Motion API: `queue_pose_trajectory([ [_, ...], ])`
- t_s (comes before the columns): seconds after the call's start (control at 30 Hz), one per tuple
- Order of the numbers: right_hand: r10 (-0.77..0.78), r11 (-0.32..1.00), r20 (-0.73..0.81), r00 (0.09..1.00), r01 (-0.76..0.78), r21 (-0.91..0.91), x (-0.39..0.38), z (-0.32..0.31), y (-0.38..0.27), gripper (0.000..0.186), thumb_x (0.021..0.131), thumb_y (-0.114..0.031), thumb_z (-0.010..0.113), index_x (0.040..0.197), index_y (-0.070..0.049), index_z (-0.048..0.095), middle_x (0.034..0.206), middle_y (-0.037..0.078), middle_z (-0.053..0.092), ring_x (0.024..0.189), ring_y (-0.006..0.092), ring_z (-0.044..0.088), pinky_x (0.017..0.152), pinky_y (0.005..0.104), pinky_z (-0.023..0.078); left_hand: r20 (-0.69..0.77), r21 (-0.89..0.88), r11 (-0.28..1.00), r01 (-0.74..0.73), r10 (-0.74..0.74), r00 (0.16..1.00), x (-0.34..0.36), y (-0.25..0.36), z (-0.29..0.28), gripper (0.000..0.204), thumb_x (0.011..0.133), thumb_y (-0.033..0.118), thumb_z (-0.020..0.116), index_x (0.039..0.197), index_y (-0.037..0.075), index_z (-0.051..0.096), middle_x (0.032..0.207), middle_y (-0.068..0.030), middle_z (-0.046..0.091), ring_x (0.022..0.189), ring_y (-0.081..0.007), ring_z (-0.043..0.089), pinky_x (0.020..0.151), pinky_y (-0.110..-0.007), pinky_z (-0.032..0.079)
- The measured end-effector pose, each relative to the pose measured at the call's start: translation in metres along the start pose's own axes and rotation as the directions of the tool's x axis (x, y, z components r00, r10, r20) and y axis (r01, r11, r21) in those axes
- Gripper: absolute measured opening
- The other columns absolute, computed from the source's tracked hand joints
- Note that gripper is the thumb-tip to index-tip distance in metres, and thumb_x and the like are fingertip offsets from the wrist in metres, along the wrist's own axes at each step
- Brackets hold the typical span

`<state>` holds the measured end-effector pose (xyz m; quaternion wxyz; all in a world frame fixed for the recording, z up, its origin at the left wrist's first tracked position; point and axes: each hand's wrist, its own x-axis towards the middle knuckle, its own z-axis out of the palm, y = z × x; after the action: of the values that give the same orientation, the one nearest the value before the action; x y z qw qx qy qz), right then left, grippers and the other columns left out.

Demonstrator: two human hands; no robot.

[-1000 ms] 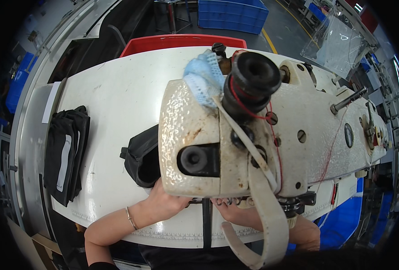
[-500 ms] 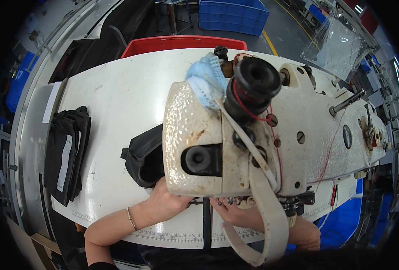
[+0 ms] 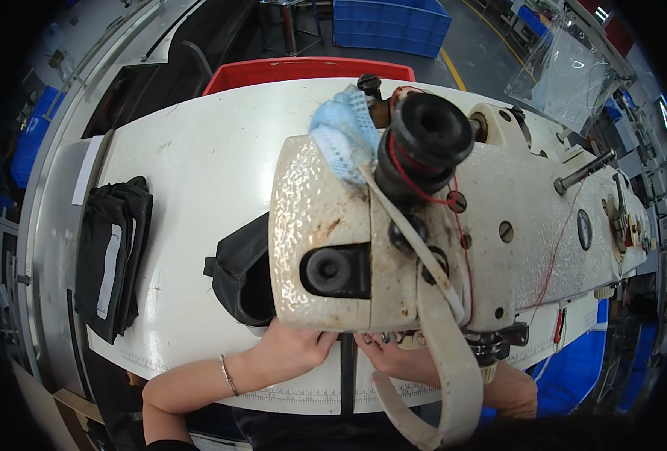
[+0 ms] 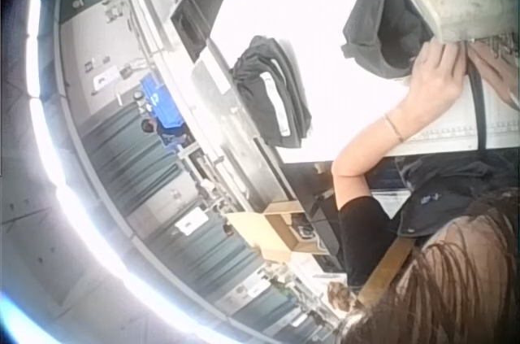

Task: Sewing components of black bags using an industrial sewing machine.

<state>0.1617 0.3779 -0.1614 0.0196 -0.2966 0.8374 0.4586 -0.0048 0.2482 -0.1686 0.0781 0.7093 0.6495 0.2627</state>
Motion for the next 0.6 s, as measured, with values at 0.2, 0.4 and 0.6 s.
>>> queue_pose_trajectory([
  [0.2, 0.419, 0.687, -0.125, 0.899, -0.224, 0.691, -0.001, 0.002, -0.020, 0.035, 0.084, -0.011, 0.050, 0.112, 0.007, 0.058, 0.108, 0.012, 0.058, 0.099, 0.0227, 0.059, 0.085, 0.0352, 0.055, 0.046, 0.253, 0.940, -0.228, 0.224, 0.974, -0.009, 0.002, -0.006, 0.030, 0.067, 0.007, 0.063, 0.095, -0.002, 0.067, 0.100, -0.0110, 0.058, 0.096, -0.0271, 0.057, 0.074, -0.034, 0.051],
  [0.4, 0.435, 0.784, -0.073, 0.898, -0.338, 0.521, 0.009, 0.009, -0.023, 0.027, 0.079, -0.012, 0.054, 0.102, 0.000, 0.061, 0.099, 0.012, 0.060, 0.087, 0.0267, 0.059, 0.074, 0.0398, 0.051, 0.003, 0.198, 0.965, -0.170, 0.173, 0.985, -0.001, -0.021, 0.006, 0.026, 0.065, 0.006, 0.061, 0.090, 0.000, 0.066, 0.097, -0.0111, 0.060, 0.094, -0.0273, 0.059, 0.073, -0.036, 0.051],
  [0.6, 0.471, 0.845, 0.014, 0.882, -0.456, 0.281, 0.017, 0.010, -0.018, 0.017, 0.073, -0.013, 0.059, 0.089, -0.007, 0.063, 0.088, 0.012, 0.063, 0.074, 0.0315, 0.060, 0.061, 0.0453, 0.047, 0.043, 0.060, 0.991, -0.121, 0.119, 0.992, 0.007, -0.024, 0.004, 0.021, 0.068, 0.004, 0.059, 0.089, 0.000, 0.064, 0.095, -0.0137, 0.061, 0.090, -0.0313, 0.060, 0.076, -0.040, 0.050],
])
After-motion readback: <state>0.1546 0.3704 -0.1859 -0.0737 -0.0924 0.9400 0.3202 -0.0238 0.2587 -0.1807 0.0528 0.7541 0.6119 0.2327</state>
